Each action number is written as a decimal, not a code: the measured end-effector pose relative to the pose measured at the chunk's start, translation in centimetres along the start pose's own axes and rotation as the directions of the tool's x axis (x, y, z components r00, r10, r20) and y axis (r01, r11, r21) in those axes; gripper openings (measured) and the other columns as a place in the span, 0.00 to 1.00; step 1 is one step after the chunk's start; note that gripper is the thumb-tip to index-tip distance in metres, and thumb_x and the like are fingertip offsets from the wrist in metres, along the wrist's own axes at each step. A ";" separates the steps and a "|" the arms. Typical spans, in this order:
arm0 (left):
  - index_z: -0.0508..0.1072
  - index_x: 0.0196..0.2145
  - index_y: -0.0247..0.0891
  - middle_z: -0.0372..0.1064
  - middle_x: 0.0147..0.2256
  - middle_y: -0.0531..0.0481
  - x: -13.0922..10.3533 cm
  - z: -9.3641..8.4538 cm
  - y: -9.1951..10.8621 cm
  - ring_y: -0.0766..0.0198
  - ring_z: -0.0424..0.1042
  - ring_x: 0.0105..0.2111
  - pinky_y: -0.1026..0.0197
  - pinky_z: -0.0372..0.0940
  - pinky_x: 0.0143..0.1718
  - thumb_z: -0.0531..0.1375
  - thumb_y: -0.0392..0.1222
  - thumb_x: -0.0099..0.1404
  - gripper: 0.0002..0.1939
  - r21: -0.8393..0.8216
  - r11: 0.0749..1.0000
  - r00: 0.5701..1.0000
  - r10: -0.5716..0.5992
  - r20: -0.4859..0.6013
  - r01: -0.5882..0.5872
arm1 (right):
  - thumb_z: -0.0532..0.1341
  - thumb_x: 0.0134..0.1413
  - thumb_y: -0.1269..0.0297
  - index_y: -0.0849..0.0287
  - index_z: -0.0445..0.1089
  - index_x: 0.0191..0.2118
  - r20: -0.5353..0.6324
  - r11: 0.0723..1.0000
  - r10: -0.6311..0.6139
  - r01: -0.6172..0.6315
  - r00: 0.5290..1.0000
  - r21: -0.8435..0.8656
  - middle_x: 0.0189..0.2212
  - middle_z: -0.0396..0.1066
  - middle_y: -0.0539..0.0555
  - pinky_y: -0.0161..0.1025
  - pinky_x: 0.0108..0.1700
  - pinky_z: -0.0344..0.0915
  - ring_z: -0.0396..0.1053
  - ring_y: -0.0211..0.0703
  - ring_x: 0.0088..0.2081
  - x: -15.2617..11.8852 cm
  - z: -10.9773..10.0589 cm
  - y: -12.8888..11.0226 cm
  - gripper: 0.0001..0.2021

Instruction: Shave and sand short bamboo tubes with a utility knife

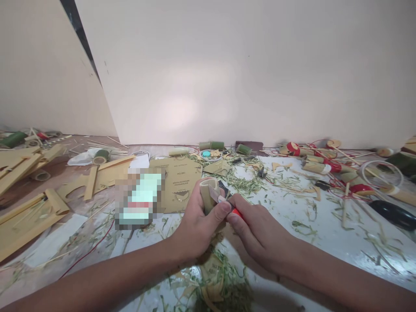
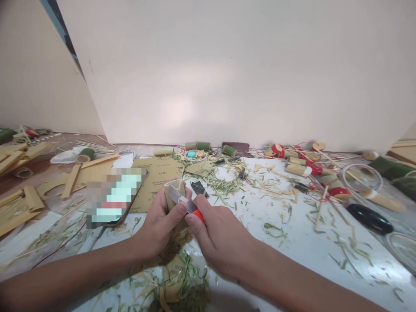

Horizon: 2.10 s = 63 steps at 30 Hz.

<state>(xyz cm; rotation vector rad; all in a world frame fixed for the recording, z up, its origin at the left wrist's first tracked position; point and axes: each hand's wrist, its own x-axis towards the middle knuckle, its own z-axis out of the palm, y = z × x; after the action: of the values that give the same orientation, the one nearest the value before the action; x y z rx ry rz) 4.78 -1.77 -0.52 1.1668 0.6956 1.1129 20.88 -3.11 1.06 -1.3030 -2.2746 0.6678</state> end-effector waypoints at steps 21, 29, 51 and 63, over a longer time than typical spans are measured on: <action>0.59 0.42 0.42 0.62 0.35 0.54 0.6 -0.6 -0.4 0.66 0.62 0.32 0.62 0.61 0.35 0.62 0.55 0.62 0.20 0.178 0.971 0.986 0.168 -0.017 -0.162 | 0.43 0.68 0.51 0.54 0.52 0.30 -0.009 0.997 0.019 -0.018 1.000 0.079 0.21 0.59 0.46 0.36 0.25 0.51 0.55 0.38 0.22 0.2 -1.1 -0.7 0.17; 0.58 0.43 0.42 0.60 0.37 0.52 0.7 -0.8 -0.5 0.65 0.61 0.33 0.61 0.60 0.36 0.62 0.56 0.62 0.22 0.122 0.971 0.976 0.196 0.092 -0.206 | 0.43 0.69 0.54 0.56 0.57 0.34 0.083 0.972 -0.071 0.050 0.994 0.228 0.26 0.63 0.48 0.37 0.30 0.58 0.58 0.38 0.27 -0.2 -1.7 -1.2 0.15; 0.59 0.46 0.43 0.61 0.36 0.52 -0.2 0.0 0.0 0.65 0.61 0.34 0.62 0.62 0.37 0.59 0.53 0.66 0.18 0.219 0.974 0.993 0.084 -0.077 -0.066 | 0.40 0.67 0.56 0.55 0.54 0.35 -0.025 0.978 0.016 -0.021 1.000 -0.206 0.21 0.64 0.49 0.36 0.24 0.48 0.60 0.42 0.21 -0.1 -0.5 -0.8 0.13; 0.60 0.40 0.42 0.59 0.29 0.55 0.4 0.0 0.2 0.69 0.60 0.25 0.63 0.59 0.27 0.63 0.53 0.62 0.18 0.190 0.980 0.998 0.061 -0.021 -0.056 | 0.42 0.66 0.49 0.53 0.51 0.31 -0.305 0.968 0.050 -0.121 0.951 -0.218 0.17 0.57 0.45 0.36 0.23 0.49 0.57 0.42 0.19 1.2 -4.3 1.4 0.16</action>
<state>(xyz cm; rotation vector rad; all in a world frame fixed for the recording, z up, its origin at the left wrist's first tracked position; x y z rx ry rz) 4.85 -1.41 -0.34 1.3434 0.8059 1.1313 23.75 -0.57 3.76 -1.5059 -2.1031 0.2106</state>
